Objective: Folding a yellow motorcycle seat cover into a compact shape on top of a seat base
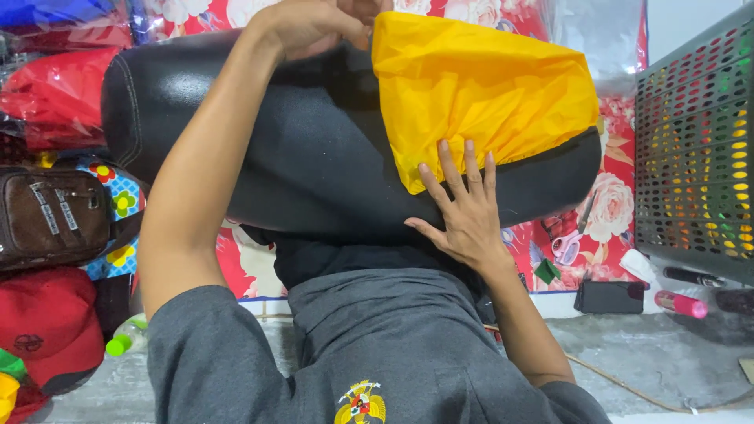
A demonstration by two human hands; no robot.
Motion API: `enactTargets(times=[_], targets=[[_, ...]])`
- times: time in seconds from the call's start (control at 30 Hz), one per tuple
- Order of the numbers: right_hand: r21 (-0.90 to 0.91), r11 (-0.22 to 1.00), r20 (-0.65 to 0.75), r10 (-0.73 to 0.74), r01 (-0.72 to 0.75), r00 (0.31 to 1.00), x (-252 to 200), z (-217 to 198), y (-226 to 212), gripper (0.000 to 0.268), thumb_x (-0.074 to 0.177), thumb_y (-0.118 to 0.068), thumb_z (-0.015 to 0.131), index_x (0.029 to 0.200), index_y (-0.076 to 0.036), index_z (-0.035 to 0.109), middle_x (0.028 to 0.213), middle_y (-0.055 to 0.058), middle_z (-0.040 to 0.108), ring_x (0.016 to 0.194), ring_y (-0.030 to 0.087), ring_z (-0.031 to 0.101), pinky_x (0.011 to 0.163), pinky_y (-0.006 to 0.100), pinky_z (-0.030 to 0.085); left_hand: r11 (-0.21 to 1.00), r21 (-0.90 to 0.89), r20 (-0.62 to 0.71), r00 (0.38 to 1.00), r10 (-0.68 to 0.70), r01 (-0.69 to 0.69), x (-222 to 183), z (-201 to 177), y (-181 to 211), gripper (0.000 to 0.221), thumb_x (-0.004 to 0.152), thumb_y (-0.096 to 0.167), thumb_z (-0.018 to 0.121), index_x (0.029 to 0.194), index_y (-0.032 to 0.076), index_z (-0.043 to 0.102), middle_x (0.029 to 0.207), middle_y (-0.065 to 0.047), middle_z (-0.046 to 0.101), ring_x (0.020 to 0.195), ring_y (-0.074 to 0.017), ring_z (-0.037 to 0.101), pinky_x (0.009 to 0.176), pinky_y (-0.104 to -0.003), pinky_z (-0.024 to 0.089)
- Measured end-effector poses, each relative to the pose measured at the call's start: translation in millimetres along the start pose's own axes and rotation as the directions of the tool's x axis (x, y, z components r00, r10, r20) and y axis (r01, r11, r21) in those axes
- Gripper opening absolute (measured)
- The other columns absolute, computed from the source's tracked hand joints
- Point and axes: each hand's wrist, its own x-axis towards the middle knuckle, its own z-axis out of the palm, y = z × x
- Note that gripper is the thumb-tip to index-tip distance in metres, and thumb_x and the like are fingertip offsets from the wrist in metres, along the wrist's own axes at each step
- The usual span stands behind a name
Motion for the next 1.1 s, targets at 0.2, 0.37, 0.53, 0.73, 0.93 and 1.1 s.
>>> enactTargets(times=[0.2, 0.37, 0.53, 0.73, 0.93, 1.1], targets=[[0.008, 1.0, -0.018, -0.011, 0.011, 1.0, 1, -1, -2, 0.08, 0.098, -0.063, 0.062, 0.161, -0.017, 0.042, 0.172, 0.012, 0.021, 0.16, 0.04, 0.01, 0.13, 0.06, 0.003, 0.912, 0.392, 0.038, 0.992, 0.119, -0.124, 11, 13, -17, 0.046, 0.086, -0.009, 0.07, 0.13, 0.005, 0.065, 0.128, -0.013, 0.066, 0.106, -0.031, 0.069, 0.097, -0.035, 0.059], [0.009, 1.0, -0.016, -0.002, 0.002, 1.0, 0, 5, 0, 0.081, 0.098, -0.065, 0.06, 0.161, -0.018, 0.042, 0.172, 0.012, 0.022, 0.16, 0.04, 0.01, 0.13, 0.061, 0.002, 0.815, 0.568, -0.087, 0.977, 0.196, -0.113, 10, 7, -30, 0.03, 0.09, 0.017, 0.084, 0.118, 0.008, 0.077, 0.117, -0.011, 0.073, 0.095, -0.0273, 0.072, 0.089, -0.035, 0.059], [0.005, 1.0, -0.018, 0.005, -0.005, 1.0, -1, 6, 1, 0.081, 0.098, -0.068, 0.059, 0.162, -0.021, 0.04, 0.172, 0.011, 0.021, 0.16, 0.04, 0.011, 0.13, 0.06, 0.001, 0.782, 0.624, -0.182, 0.973, 0.143, 0.001, 4, 3, -25, 0.024, 0.09, 0.027, 0.076, 0.104, 0.008, 0.08, 0.099, -0.009, 0.076, 0.07, -0.02, 0.068, 0.069, -0.022, 0.058], [0.011, 1.0, -0.026, 0.003, -0.002, 1.0, -1, 5, 0, 0.08, 0.099, -0.066, 0.06, 0.162, -0.021, 0.04, 0.172, 0.011, 0.022, 0.16, 0.039, 0.01, 0.13, 0.06, 0.001, 0.931, 0.356, -0.082, 0.989, 0.121, -0.085, -1, 5, -17, 0.026, 0.09, 0.019, 0.071, 0.114, 0.009, 0.076, 0.115, -0.005, 0.074, 0.098, -0.0208, 0.07, 0.095, -0.027, 0.057], [0.007, 1.0, -0.029, -0.004, 0.004, 1.0, 0, 6, 0, 0.08, 0.098, -0.064, 0.061, 0.162, -0.019, 0.041, 0.172, 0.011, 0.022, 0.16, 0.041, 0.011, 0.13, 0.06, 0.001, 0.81, 0.586, -0.148, 0.983, 0.104, 0.002, 4, 0, -26, 0.026, 0.09, 0.021, 0.074, 0.109, 0.005, 0.08, 0.113, -0.011, 0.075, 0.087, -0.0252, 0.073, 0.085, -0.029, 0.061], [0.009, 1.0, -0.03, 0.002, -0.001, 1.0, 0, 6, 0, 0.08, 0.098, -0.064, 0.061, 0.161, -0.02, 0.042, 0.172, 0.011, 0.022, 0.16, 0.04, 0.011, 0.13, 0.06, 0.001, 0.816, 0.577, -0.205, 0.973, 0.109, 0.03, 7, -12, -50, 0.008, 0.097, 0.008, 0.074, 0.089, 0.011, 0.073, 0.086, -0.006, 0.07, 0.064, -0.015, 0.062, 0.068, -0.019, 0.056]])
